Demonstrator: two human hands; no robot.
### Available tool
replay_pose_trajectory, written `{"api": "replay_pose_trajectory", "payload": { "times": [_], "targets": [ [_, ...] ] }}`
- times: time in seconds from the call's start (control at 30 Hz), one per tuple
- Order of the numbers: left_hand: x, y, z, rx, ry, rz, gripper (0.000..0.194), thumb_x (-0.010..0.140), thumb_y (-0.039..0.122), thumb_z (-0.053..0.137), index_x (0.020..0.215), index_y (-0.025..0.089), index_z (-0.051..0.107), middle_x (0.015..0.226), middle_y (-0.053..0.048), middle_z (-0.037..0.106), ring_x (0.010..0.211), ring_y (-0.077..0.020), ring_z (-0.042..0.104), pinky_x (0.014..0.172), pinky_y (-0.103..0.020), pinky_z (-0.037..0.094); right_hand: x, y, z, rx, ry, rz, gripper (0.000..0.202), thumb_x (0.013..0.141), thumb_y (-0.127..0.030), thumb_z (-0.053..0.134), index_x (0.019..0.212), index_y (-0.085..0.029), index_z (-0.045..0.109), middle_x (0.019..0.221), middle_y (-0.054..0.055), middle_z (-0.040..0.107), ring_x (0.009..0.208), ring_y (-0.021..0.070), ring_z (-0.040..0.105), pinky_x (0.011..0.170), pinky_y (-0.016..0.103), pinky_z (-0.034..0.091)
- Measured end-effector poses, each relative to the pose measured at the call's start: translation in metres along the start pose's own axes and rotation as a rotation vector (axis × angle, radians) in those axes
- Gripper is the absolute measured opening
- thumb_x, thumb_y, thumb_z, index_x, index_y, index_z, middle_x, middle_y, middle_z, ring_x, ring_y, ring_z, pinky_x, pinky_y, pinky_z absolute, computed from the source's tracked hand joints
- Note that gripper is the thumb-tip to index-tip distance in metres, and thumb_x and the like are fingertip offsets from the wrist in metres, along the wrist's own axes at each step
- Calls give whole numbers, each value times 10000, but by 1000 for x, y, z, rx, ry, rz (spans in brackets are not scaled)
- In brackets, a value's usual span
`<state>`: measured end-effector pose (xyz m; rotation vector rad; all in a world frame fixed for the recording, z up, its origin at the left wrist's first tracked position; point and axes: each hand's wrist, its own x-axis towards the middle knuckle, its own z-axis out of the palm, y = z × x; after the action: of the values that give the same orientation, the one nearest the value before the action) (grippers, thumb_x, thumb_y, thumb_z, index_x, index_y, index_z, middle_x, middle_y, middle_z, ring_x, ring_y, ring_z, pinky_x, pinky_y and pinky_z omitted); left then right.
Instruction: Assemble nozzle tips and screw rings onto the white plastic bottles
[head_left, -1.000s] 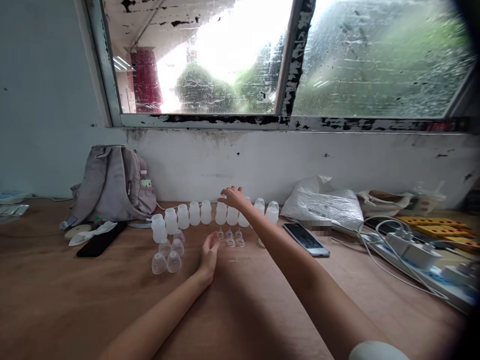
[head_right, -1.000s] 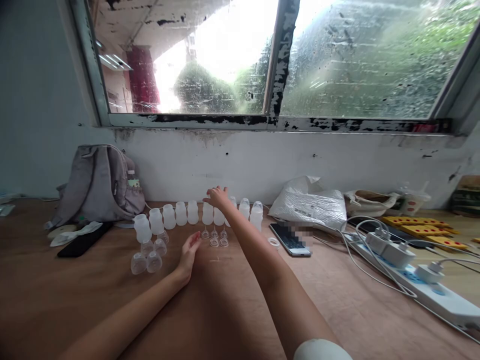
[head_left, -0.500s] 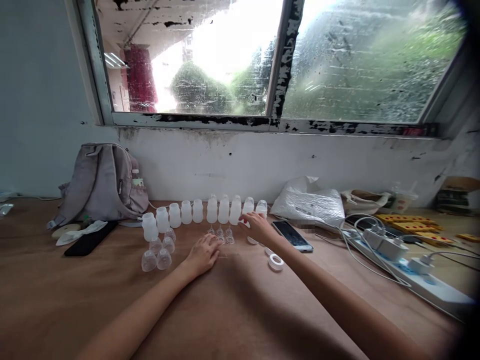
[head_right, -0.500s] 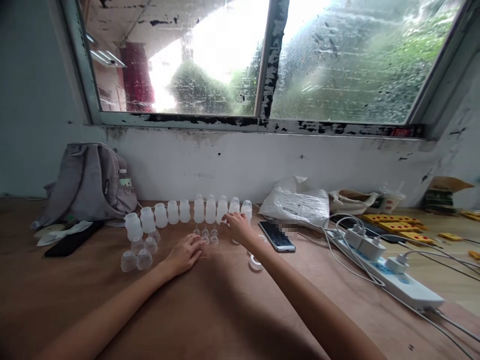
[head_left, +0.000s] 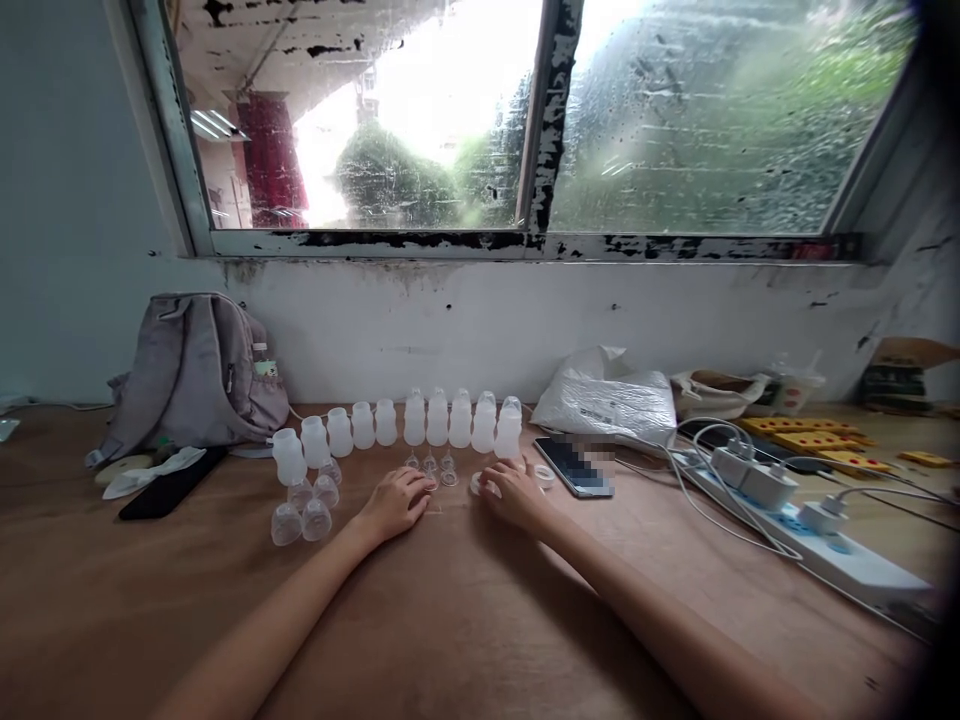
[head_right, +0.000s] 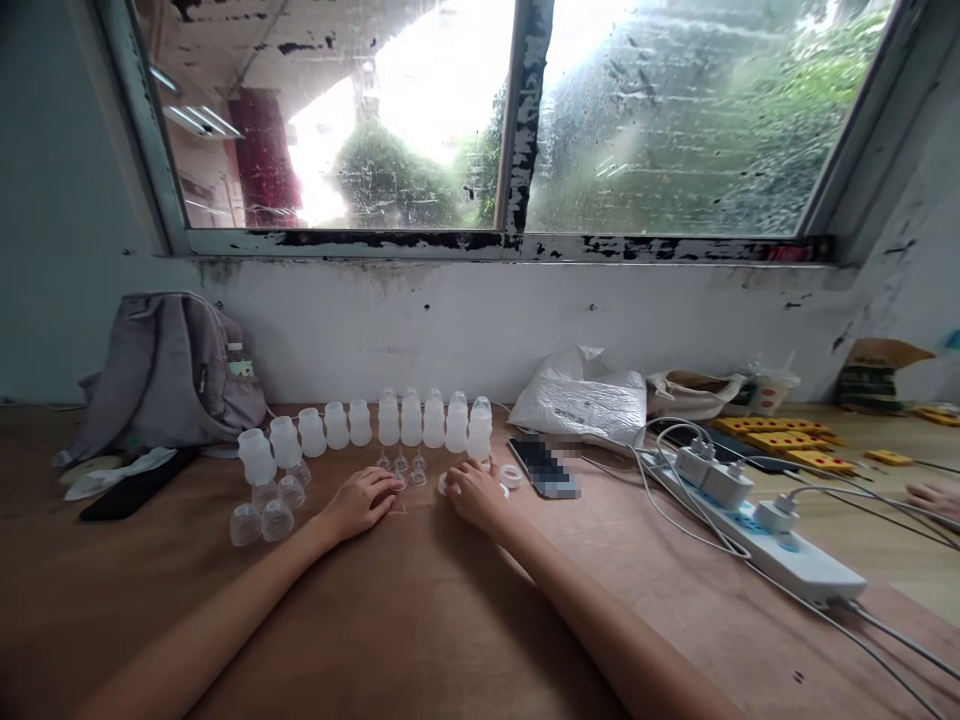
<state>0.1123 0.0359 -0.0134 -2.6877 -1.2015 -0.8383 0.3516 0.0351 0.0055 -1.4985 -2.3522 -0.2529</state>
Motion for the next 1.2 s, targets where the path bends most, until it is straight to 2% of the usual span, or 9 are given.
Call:
{"api": "replay_pose_trajectory", "payload": {
  "times": [0.1,0.2,0.37,0.47,0.6,0.7,0.87,1.0,1.2],
  "targets": [
    [-1,3,-4,-31,6,45,288,810,245,441,1072,237,560,1024,-55,594,992,-195,488,896,-351,371,-2,-12,0,151,42,-49,155,797,-250,453,832,-214,599,876,55,619,937,225,489,913,466,226],
    [-2,7,-8,-79,-9,110,291,811,215,437,1069,250,566,1009,-51,602,1001,-196,490,900,-355,367,-5,-24,4,363,60,-85,141,784,-279,482,819,-205,596,848,50,613,864,208,523,798,364,368],
    [-4,10,-12,-174,-29,195,250,804,202,449,978,257,618,951,-52,613,967,-186,515,885,-336,381,-6,-33,13,715,135,61,184,798,-341,452,825,-193,559,735,18,591,678,155,554,626,275,443],
    [-5,10,-13,-196,-24,189,244,803,208,452,973,251,621,931,-51,616,920,-176,526,852,-318,400,-4,-35,13,819,236,116,192,806,-354,437,841,-193,536,811,34,601,735,159,567,670,286,460],
    [-5,10,-13,-190,-14,140,223,801,211,450,941,233,622,902,-44,626,903,-178,524,841,-308,400,-3,-45,11,821,356,22,140,799,-310,464,856,-197,523,974,66,585,924,182,548,804,323,434],
    [-6,10,-11,-150,48,18,194,802,219,437,866,196,618,808,-56,628,818,-184,539,778,-307,419,-3,-53,14,784,301,-68,155,790,-267,482,934,-215,502,1036,64,567,979,180,533,846,331,415],
    [-8,9,-7,-57,106,-104,190,806,247,417,783,188,596,703,-49,578,680,-164,535,667,-278,426,-2,-53,28,829,146,-97,319,763,-207,494,1063,-239,390,1057,62,564,1012,177,534,839,341,431],
    [-7,10,-7,-61,112,-100,190,814,246,405,794,194,586,722,-52,581,706,-174,535,690,-288,424,0,-50,34,835,95,-111,349,753,-195,506,1069,-231,362,1065,81,566,1005,171,541,820,327,443],
    [-5,13,-11,-169,32,-22,229,834,230,365,945,204,563,892,-49,608,856,-176,530,791,-292,411,1,-51,31,722,65,-108,258,745,-204,521,986,-224,432,950,49,603,867,175,577,766,315,446]
  ]
}}
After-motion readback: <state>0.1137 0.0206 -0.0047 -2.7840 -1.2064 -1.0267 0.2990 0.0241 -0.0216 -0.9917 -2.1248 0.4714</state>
